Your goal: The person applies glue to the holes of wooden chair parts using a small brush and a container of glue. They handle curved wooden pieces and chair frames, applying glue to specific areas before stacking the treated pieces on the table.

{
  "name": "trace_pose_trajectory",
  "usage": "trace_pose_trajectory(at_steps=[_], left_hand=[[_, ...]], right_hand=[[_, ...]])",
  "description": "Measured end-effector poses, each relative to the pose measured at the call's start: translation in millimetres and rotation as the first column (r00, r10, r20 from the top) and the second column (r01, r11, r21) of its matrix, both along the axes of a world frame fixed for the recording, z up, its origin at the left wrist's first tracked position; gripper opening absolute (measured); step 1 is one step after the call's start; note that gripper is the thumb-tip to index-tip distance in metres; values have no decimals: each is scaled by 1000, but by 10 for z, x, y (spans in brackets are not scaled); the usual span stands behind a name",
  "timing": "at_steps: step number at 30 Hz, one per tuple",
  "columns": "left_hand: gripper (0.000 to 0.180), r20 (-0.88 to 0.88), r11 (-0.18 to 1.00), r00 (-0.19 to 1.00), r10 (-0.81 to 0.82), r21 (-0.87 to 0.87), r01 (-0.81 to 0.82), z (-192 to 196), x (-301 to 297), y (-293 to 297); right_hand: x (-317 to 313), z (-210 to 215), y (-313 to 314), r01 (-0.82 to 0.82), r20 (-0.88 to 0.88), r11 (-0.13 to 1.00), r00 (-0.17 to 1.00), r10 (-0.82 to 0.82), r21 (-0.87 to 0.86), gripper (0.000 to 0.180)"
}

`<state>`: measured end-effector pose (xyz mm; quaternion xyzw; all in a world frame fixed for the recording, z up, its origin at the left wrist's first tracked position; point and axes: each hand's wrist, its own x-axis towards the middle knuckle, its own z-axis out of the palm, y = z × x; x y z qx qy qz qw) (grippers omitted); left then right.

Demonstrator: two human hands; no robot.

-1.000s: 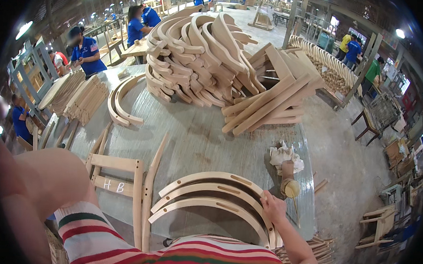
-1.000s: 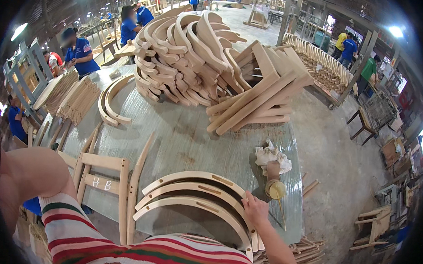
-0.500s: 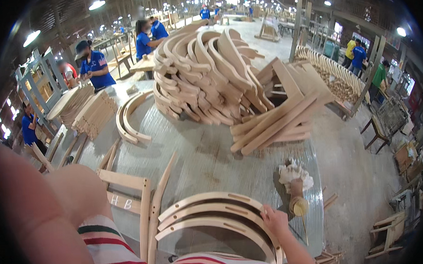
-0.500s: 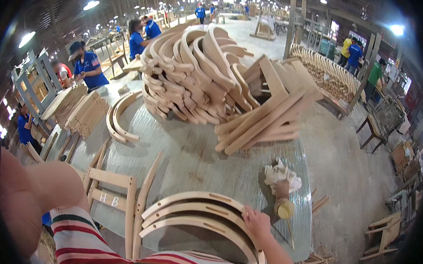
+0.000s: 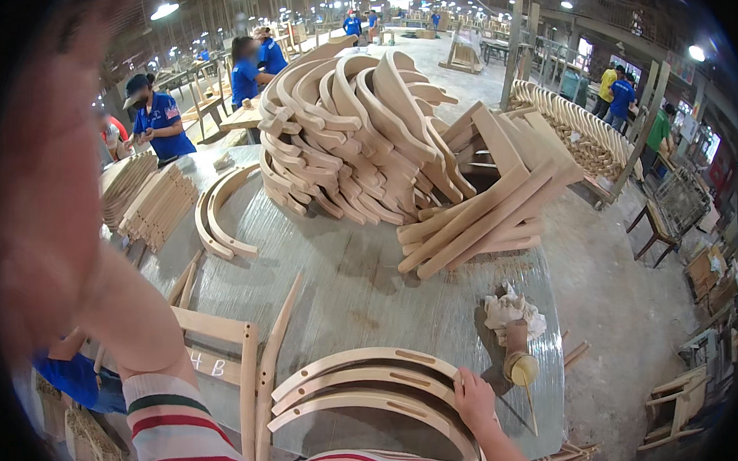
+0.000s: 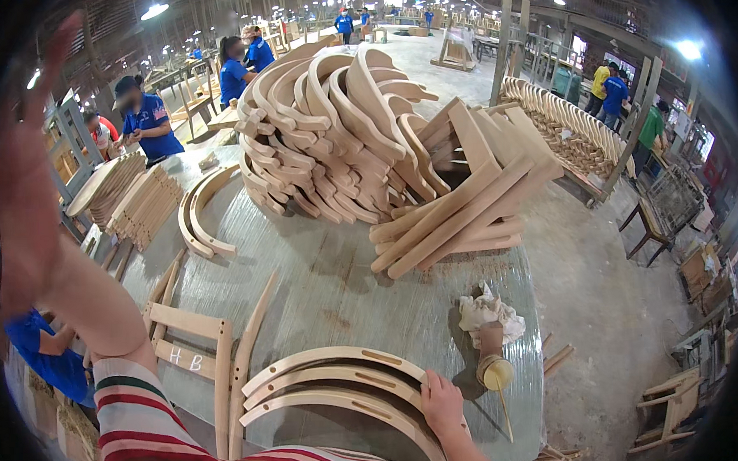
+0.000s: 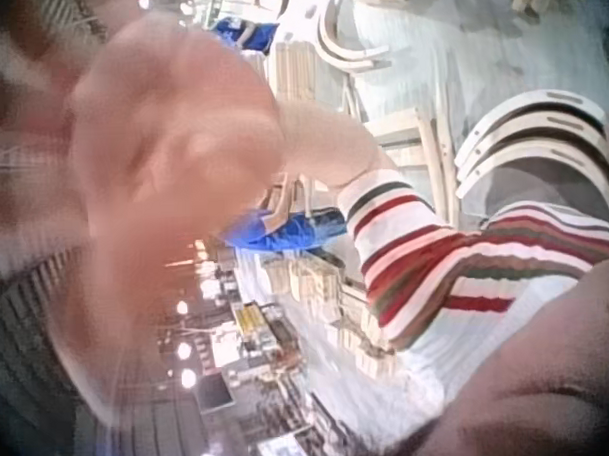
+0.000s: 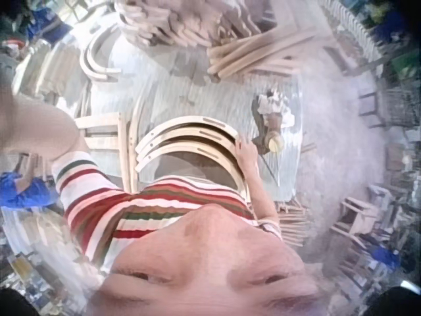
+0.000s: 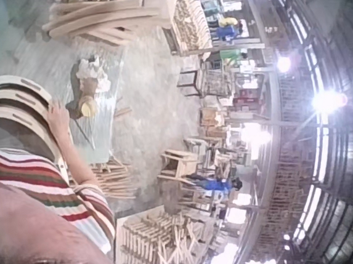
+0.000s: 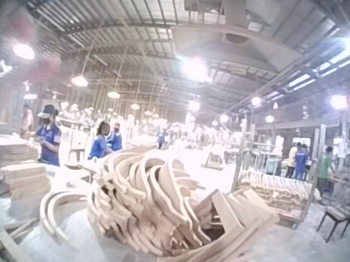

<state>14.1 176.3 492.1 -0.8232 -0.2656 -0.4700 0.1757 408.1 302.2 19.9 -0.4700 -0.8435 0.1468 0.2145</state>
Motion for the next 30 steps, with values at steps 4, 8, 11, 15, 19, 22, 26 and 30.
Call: trace_pose_trajectory(at_steps=[4, 8, 11, 15, 19, 22, 26, 30], left_hand=[[37, 236, 991, 966, -106, -58, 123, -141, 86, 1365], [22, 589, 896, 777, 222, -437, 75, -770, 190, 2837], [51, 534, 846, 709, 461, -506, -168, -1344, -180, 3846], [74, 348, 648, 552, 758, -505, -570, -1821, -112, 4786], [86, 318, 510, 411, 854, -667, -543, -2080, 108, 5376], [80, 269, 368, 252, 930, -725, -582, -2181, 406, 5654], [76, 423, 480, 257, 869, -594, -645, -2288, 392, 5739], [68, 725, 722, 276, 631, -418, -552, -2114, 112, 5635]], right_hand=[[-1, 3, 7, 28, -11, 999, 1000, -28, 23, 29], [45, -16, 20, 74, 45, 997, 996, -75, 23, 31], [17, -94, 22, 33, -11, 999, 999, -33, 37, 29], [-30, 105, -13, 68, -26, 991, 998, -65, 113, 26], [-29, 102, -2, 89, -34, 992, 996, -86, 84, 29], [-29, 62, 20, 112, -32, 992, 993, -110, 53, 31], [-29, 131, 12, 129, 28, 991, 991, -128, -32, 32], [-32, 122, 5, 124, -29, 992, 992, -124, 7, 30]])
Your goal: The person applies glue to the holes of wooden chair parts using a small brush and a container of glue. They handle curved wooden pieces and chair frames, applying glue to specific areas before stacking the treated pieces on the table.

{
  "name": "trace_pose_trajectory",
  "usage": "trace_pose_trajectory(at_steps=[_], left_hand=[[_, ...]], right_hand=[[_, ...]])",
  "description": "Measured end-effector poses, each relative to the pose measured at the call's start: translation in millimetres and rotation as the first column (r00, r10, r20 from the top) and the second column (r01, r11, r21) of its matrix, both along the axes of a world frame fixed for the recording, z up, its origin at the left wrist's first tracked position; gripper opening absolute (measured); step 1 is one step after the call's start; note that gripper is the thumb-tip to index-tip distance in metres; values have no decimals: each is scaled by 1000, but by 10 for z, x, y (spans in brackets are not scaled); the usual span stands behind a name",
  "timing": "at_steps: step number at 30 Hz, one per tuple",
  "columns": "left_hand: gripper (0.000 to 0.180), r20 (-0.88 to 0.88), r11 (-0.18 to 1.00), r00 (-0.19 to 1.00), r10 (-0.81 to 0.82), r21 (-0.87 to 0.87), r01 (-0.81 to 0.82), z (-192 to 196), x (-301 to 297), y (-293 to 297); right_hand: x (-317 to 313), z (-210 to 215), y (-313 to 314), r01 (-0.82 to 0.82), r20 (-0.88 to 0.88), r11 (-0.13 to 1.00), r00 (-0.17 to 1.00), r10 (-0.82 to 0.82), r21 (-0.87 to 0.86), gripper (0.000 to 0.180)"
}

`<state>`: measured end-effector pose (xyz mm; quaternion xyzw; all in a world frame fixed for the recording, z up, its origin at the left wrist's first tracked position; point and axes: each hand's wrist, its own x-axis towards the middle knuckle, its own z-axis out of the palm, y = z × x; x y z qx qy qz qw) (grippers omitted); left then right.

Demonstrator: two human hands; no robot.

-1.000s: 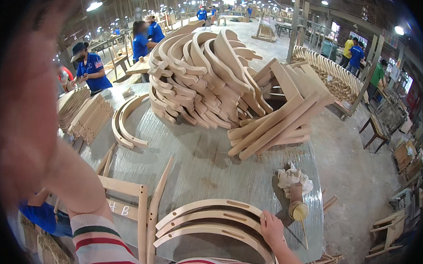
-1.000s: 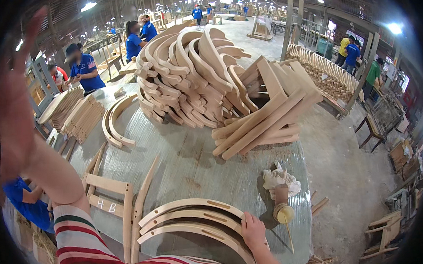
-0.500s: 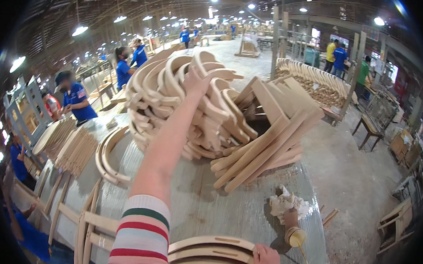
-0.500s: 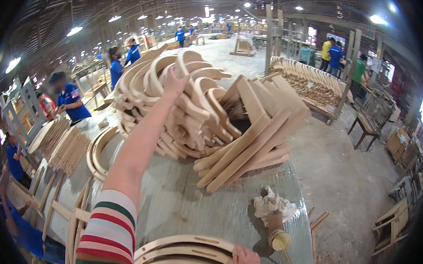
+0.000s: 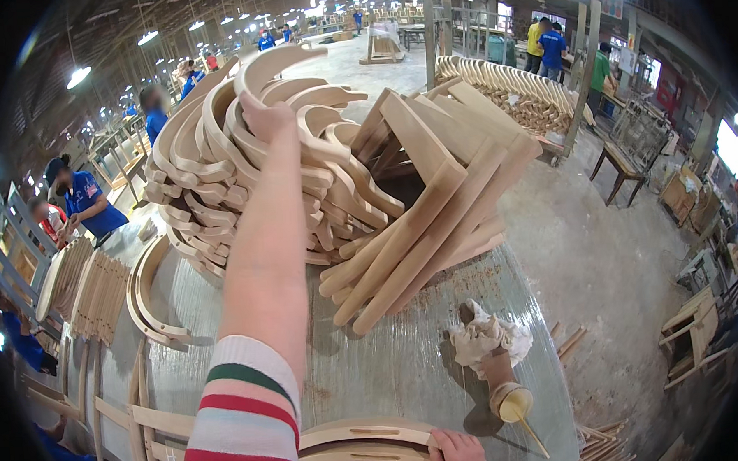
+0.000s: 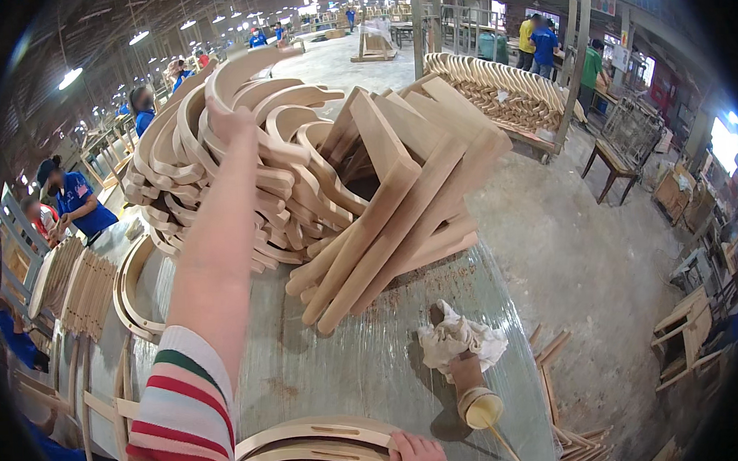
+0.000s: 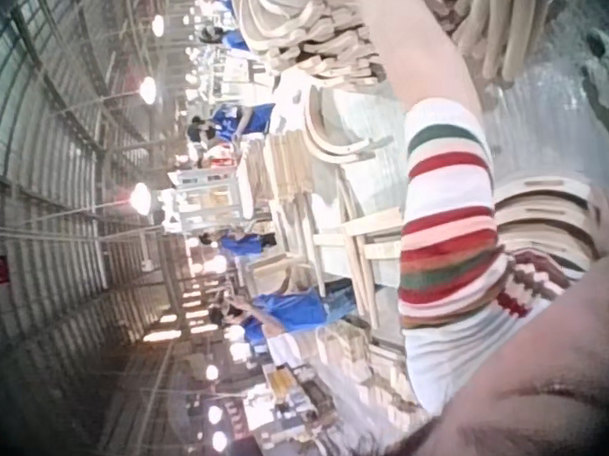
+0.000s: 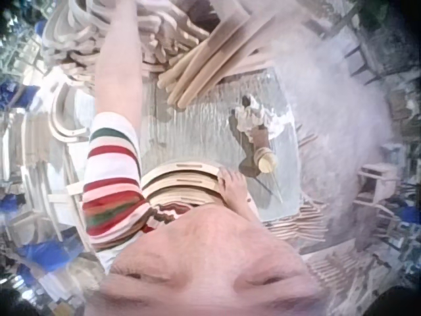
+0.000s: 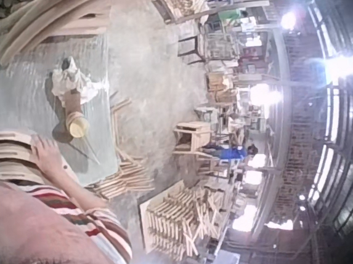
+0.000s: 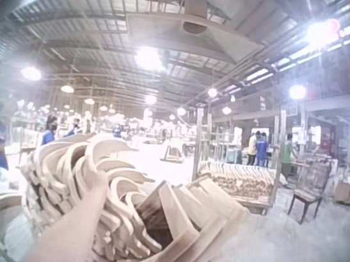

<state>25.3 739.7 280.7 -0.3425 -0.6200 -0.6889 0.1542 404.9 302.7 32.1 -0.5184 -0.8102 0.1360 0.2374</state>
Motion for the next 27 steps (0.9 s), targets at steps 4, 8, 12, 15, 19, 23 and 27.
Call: trace_pose_trajectory(at_steps=[4, 8, 12, 15, 19, 23, 27], left_hand=[[68, 450, 851, 742, -497, 420, 315, 181, -272, -340], [70, 414, 618, 459, -786, 540, 571, -68, -665, -1195], [59, 459, 407, 123, -880, 596, 692, -411, 375, -2212], [50, 595, 354, -168, -786, 655, 667, -943, 651, -3092], [42, 666, 377, -135, -734, 564, 734, -1170, 1583, -3816], [51, 355, 346, 275, -894, 157, 925, -1457, 1697, -4019], [56, -64, 376, 597, -800, -829, 415, -1979, 1334, -4372]], right_hand=[[13, -106, -56, -5, -24, 987, 1000, 1, -158, 38], [35, -105, 25, -123, -127, 992, 984, 126, 27, 29], [28, -154, 343, -56, -468, 947, 877, -104, -316, 48], [-414, 483, 680, -377, -821, 856, 564, -89, -353, 69], [-714, 1216, 521, -606, -932, 741, 353, -77, -291, 65], [-493, 1343, 321, -693, -939, 633, 250, -238, -345, 50], [214, 1094, 213, -394, -877, 810, 392, -279, -434, 41]])
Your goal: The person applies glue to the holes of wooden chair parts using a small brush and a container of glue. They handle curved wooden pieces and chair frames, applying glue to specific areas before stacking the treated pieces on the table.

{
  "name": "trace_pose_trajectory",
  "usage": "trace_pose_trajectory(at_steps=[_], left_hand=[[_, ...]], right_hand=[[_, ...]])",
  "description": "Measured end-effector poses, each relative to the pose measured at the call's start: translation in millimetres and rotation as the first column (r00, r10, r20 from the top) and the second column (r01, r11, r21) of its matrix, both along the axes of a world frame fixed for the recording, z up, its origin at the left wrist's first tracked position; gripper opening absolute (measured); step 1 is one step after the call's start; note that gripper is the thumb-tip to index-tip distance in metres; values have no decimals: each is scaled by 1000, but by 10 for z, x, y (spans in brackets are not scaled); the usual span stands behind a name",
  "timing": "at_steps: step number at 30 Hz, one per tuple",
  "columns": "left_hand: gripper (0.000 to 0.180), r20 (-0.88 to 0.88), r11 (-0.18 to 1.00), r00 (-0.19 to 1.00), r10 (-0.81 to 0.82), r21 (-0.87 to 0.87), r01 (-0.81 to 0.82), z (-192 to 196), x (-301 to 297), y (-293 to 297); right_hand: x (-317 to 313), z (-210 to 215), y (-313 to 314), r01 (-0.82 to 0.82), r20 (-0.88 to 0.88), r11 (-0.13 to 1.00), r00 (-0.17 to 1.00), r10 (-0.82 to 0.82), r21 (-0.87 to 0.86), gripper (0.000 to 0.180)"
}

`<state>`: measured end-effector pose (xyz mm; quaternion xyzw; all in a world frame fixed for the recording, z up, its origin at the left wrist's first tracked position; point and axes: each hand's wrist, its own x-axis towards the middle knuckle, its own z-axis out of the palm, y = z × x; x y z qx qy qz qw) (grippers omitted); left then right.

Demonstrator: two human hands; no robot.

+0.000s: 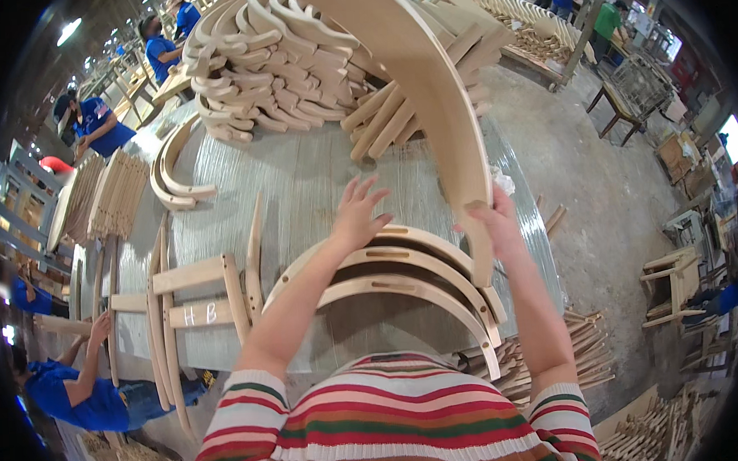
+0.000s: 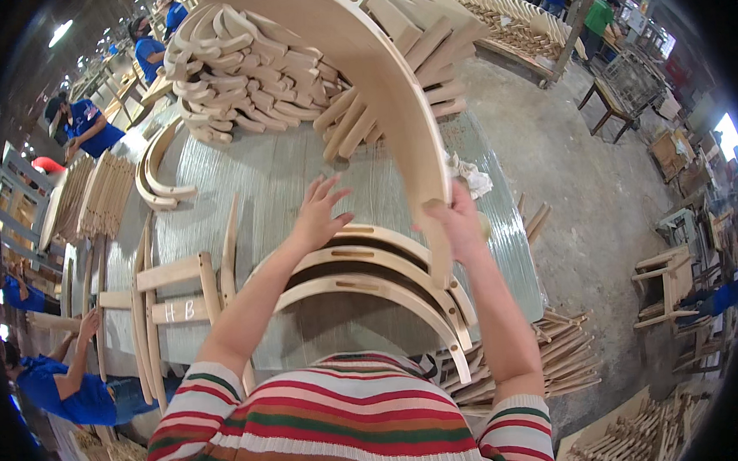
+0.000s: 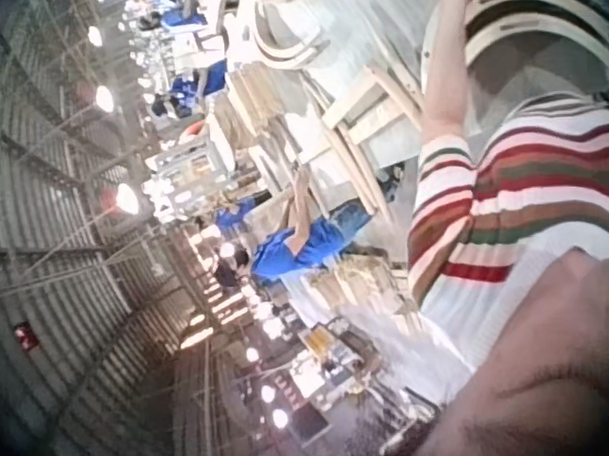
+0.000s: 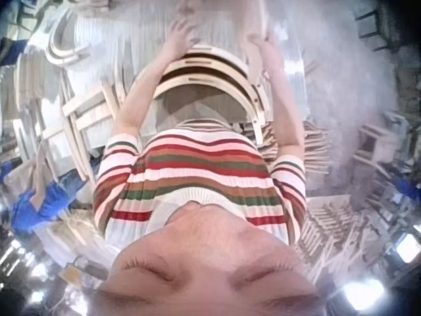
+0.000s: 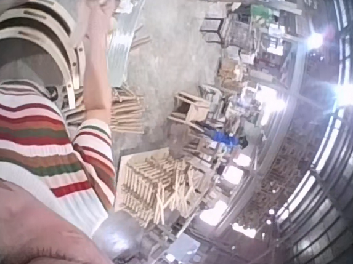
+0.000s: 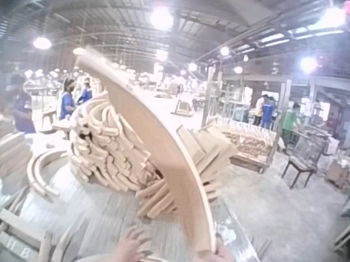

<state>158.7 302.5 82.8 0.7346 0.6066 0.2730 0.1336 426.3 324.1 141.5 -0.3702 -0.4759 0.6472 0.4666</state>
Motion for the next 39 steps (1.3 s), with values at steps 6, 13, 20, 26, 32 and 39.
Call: trace_pose_trajectory(at_steps=[6, 13, 20, 26, 32, 39], left_hand=[[32, -23, 981, 982, 188, 59, -187, -538, -433, -735], [18, -13, 937, 990, 143, 323, -131, -551, -268, -1269], [17, -41, 754, 905, 424, 569, -328, -323, -607, -1226], [18, -63, 808, 967, 247, 564, -169, -38, -546, -458], [12, 28, 966, 1000, 4, 260, -11, -254, -148, -109], [30, 921, 827, 164, 355, -390, 404, -324, 1078, 832]], right_hand=[[771, -487, -75, 12, 422, 981, 902, -95, 193, 41], [925, -846, -269, -136, 850, 989, 526, 25, 55, 48], [845, -1136, -357, -291, 824, 817, 452, -341, 498, 32], [875, -1285, -272, -353, 799, 732, 410, -440, 583, 28], [968, -1359, -642, 90, 491, 634, 554, -673, 768, 24], [1576, -1715, -747, 142, -478, 617, 508, -716, -774, 30]])
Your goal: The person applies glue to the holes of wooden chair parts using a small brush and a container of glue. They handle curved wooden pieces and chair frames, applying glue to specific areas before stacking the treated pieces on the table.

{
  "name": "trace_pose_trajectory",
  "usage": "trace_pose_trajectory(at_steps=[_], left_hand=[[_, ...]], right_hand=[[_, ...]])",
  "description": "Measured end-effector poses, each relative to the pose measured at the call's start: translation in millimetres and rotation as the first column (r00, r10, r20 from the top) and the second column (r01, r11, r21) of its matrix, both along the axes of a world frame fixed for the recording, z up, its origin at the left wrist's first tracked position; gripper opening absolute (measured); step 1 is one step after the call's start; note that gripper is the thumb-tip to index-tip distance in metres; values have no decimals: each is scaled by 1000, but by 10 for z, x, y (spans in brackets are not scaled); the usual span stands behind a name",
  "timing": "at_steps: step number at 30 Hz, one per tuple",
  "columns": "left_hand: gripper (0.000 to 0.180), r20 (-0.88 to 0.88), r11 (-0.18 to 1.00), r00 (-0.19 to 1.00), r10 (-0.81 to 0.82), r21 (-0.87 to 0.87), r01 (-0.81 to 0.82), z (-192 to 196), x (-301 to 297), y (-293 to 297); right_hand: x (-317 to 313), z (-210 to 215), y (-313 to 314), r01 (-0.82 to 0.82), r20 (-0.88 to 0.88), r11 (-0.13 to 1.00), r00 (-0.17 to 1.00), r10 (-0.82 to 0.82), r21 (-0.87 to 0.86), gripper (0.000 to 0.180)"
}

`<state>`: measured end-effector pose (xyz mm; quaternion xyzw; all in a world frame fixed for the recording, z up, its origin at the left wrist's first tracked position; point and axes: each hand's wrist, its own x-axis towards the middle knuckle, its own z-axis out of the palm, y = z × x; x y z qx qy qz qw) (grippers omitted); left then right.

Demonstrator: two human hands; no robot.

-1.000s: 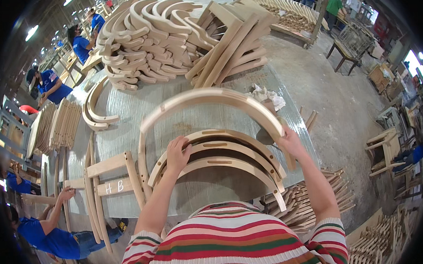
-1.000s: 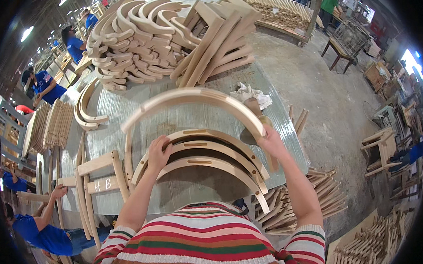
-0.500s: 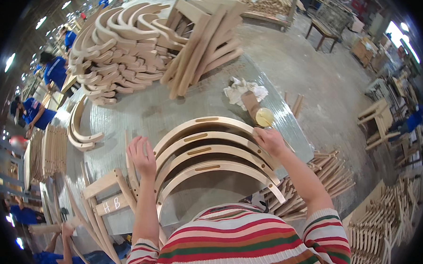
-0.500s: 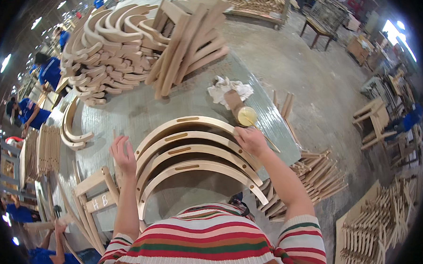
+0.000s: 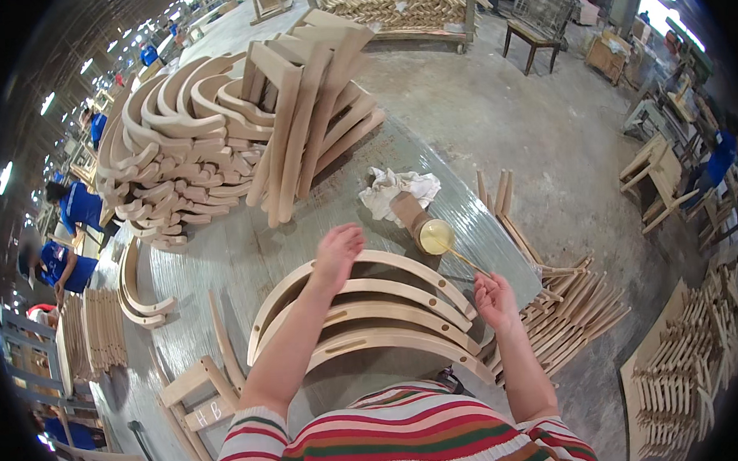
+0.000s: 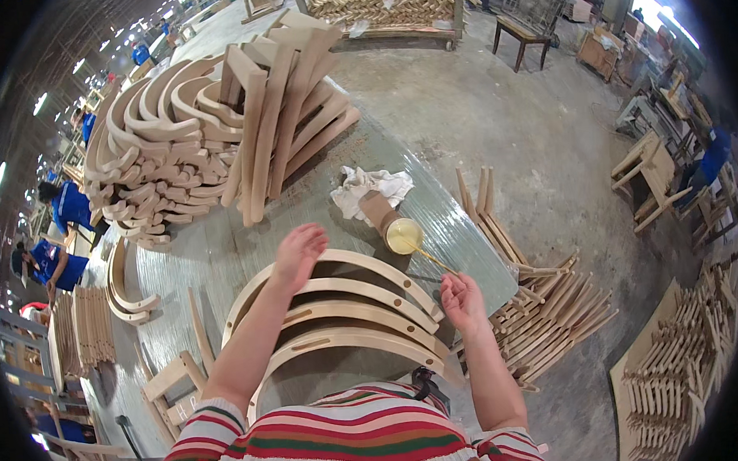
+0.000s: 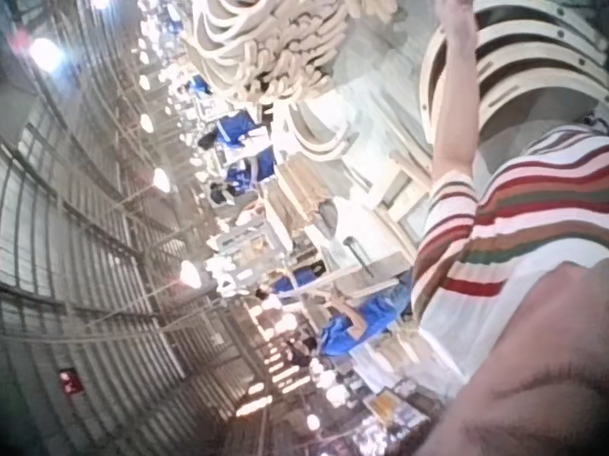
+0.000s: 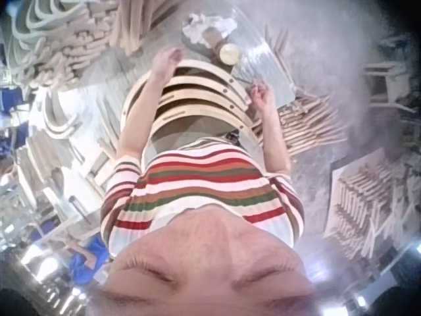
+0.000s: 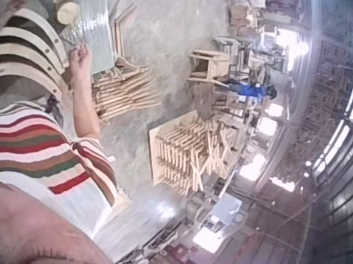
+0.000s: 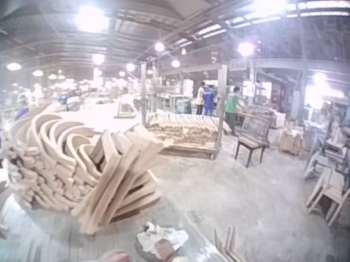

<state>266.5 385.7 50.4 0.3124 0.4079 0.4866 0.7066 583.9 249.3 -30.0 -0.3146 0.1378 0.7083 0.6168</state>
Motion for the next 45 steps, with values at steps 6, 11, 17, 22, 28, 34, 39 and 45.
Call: trace_pose_trajectory(at_steps=[6, 11, 17, 22, 28, 34, 39, 45], left_hand=[[62, -195, 890, 946, -259, -428, 155, -537, 919, 529], [36, -397, 868, 866, -303, -491, 78, -973, 1085, 775], [32, -431, 953, 868, -245, -273, 133, -819, 1228, 634], [31, -85, 981, 981, -174, -96, 166, -120, 798, 371], [33, 360, 933, 929, 86, -357, 52, 309, -330, -791], [42, 459, 902, 834, 305, -419, -100, 232, -892, -2046], [38, 404, 882, 789, 463, -298, -364, 171, -1058, -2542], [30, 300, 754, 692, 656, -308, -581, 228, -1232, -2928]], right_hand=[[28, -234, 183, -80, -244, 996, 967, 68, -38, 50], [-158, -301, 331, 41, -21, 999, 999, -41, -35, 35], [59, -39, 342, 151, 74, 962, 982, -172, 229, 27], [45, 922, 255, 68, 201, 880, 963, -182, 470, 18], [-524, 1757, 129, -317, 477, 657, 876, -75, 684, 13], [-1557, 2118, -89, -814, 906, 399, 390, -162, 422, 6], [-2241, 2071, -265, -946, 907, 198, 165, -389, 257, 5], [-2670, 1984, -364, -995, 873, 64, 32, -486, 72, 8]])
